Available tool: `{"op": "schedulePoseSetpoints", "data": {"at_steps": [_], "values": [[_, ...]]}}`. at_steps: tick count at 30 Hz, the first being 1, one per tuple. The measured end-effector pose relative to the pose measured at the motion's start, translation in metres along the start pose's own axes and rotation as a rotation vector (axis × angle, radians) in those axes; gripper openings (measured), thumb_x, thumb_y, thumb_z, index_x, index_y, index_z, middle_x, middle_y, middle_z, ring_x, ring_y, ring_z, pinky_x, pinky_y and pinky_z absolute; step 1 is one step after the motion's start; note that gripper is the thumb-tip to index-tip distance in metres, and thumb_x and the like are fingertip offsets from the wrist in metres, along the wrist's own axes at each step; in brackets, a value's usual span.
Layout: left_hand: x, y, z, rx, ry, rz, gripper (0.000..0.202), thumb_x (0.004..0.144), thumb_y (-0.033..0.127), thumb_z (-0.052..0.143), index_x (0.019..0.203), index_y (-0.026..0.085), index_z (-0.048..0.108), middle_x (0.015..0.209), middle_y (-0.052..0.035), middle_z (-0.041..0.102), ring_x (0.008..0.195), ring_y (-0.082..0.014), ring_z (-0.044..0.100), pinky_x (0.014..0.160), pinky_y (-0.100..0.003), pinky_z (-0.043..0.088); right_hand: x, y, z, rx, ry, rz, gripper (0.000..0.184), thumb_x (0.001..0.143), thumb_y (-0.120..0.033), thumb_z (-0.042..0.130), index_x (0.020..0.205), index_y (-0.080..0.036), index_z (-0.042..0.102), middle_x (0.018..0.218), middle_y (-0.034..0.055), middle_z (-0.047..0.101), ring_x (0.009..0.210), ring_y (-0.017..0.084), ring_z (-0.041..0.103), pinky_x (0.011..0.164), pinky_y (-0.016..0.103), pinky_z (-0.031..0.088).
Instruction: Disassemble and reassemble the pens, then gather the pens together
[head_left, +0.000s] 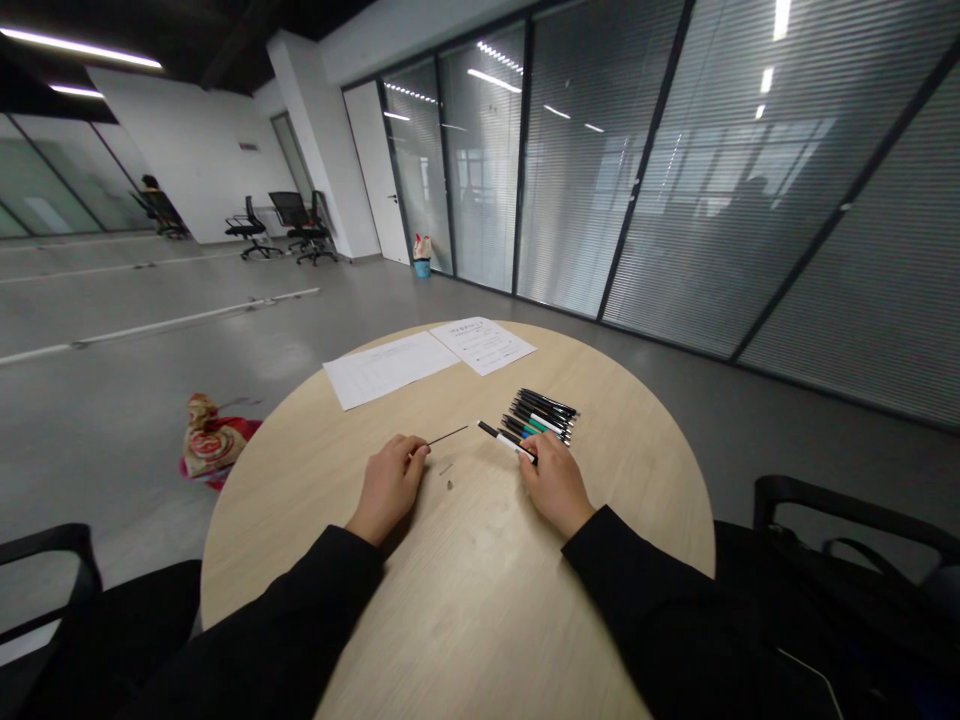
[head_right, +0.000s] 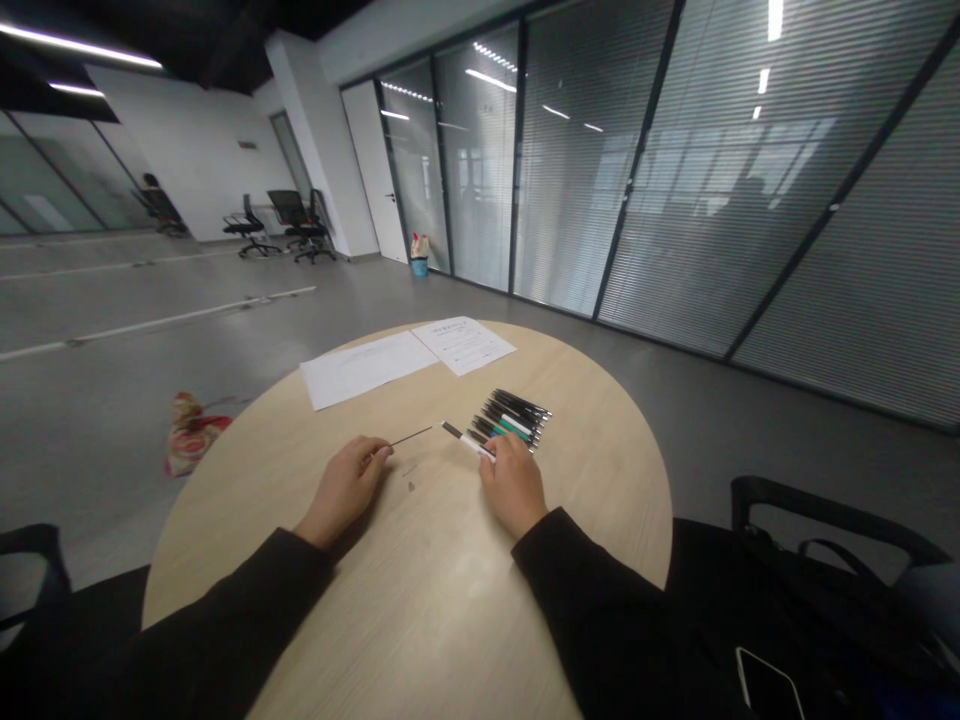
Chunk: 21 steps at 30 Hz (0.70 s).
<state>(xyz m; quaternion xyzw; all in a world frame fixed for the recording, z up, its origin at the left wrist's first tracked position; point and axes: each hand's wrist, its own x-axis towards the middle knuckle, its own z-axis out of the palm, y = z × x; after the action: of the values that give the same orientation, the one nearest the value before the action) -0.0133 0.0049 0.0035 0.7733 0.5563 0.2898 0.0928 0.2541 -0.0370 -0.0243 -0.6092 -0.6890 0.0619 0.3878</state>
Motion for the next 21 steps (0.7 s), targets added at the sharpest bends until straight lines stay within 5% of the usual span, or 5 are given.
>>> {"op": "schedulePoseSetpoints", "data": {"at_steps": [21], "values": [[0.010, -0.012, -0.021, 0.181, -0.063, 0.255, 0.024, 0.096, 0.028, 0.047, 0.095, 0.021, 0.070, 0.100, -0.0102, 0.065, 0.087, -0.0233, 0.058, 0.082, -0.038, 0.041, 0.000, 0.003, 0.000, -0.082, -0.053, -0.120, 0.013, 0.092, -0.010, 0.049, 0.099, -0.016, 0.059, 0.103, 0.0109, 0.058, 0.098, 0.026, 0.049, 0.090, 0.040, 0.043]]}}
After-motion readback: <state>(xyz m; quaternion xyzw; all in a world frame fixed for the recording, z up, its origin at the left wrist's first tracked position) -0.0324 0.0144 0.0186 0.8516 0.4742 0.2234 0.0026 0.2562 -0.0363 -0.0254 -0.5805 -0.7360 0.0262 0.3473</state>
